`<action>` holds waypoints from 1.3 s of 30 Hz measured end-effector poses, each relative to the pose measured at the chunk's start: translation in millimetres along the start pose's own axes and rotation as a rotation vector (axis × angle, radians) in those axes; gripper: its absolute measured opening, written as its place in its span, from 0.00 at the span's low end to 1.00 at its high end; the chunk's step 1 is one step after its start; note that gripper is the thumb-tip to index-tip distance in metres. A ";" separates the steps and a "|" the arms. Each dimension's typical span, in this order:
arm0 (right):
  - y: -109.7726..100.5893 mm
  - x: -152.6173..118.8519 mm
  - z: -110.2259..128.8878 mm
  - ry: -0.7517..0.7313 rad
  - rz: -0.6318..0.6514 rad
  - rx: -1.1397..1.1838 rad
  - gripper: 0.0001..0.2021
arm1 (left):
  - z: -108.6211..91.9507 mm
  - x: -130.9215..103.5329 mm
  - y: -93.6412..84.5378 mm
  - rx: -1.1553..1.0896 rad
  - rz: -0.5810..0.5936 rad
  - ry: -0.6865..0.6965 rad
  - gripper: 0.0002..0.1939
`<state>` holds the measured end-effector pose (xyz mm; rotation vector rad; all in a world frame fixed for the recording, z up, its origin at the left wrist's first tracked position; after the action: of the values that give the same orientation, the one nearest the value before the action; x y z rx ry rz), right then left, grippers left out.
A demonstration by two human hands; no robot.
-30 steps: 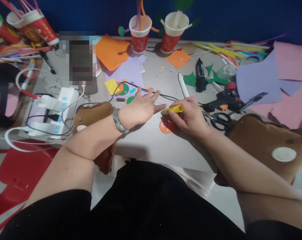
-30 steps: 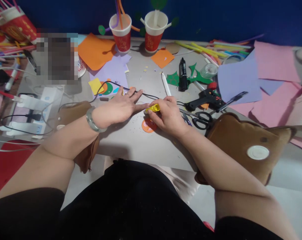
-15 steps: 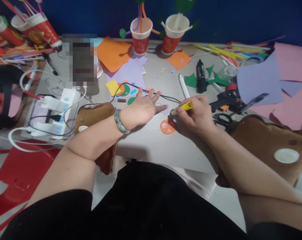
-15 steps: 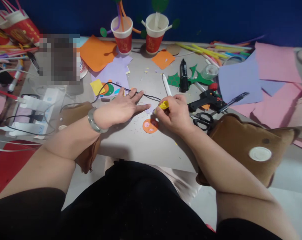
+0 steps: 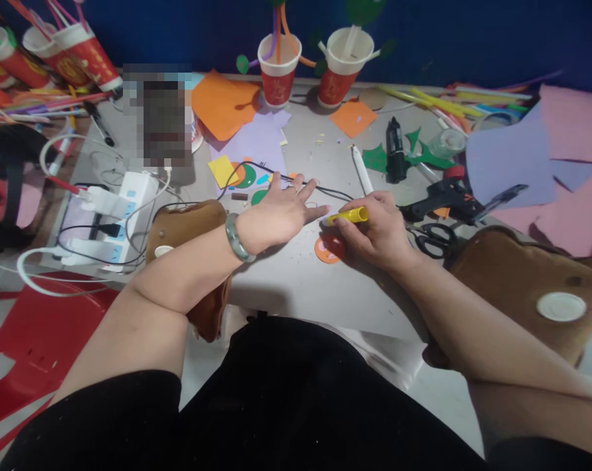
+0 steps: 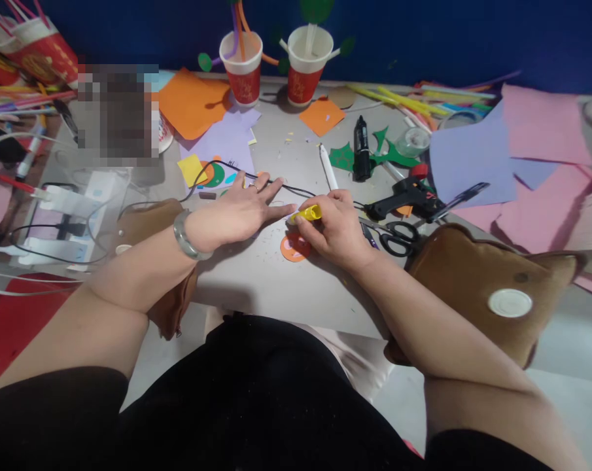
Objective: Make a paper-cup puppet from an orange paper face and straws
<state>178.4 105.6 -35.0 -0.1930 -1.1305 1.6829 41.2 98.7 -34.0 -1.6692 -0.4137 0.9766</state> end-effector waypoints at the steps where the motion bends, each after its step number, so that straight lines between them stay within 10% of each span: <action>1: 0.2 0.1 0.6 -0.002 0.000 0.004 0.13 | 0.0 -0.4 0.1 0.007 0.013 -0.005 0.37; 39: -13.7 -1.9 -14.6 0.102 -0.059 -0.084 0.11 | 4.0 2.6 4.2 -0.042 -0.038 0.003 0.37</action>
<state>197.2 112.6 -33.3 -0.2927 -1.1203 1.5578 38.8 101.6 -39.1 -1.6944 -0.4647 0.9427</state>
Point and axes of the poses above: each hand's wrist, its own x-axis towards the middle knuckle, its own y-axis out of the palm, z = x × y, the point moved 10 cm from there along x, towards the middle knuckle, and after that the axes turned 1 degree about -z, right-handed, at the moved point
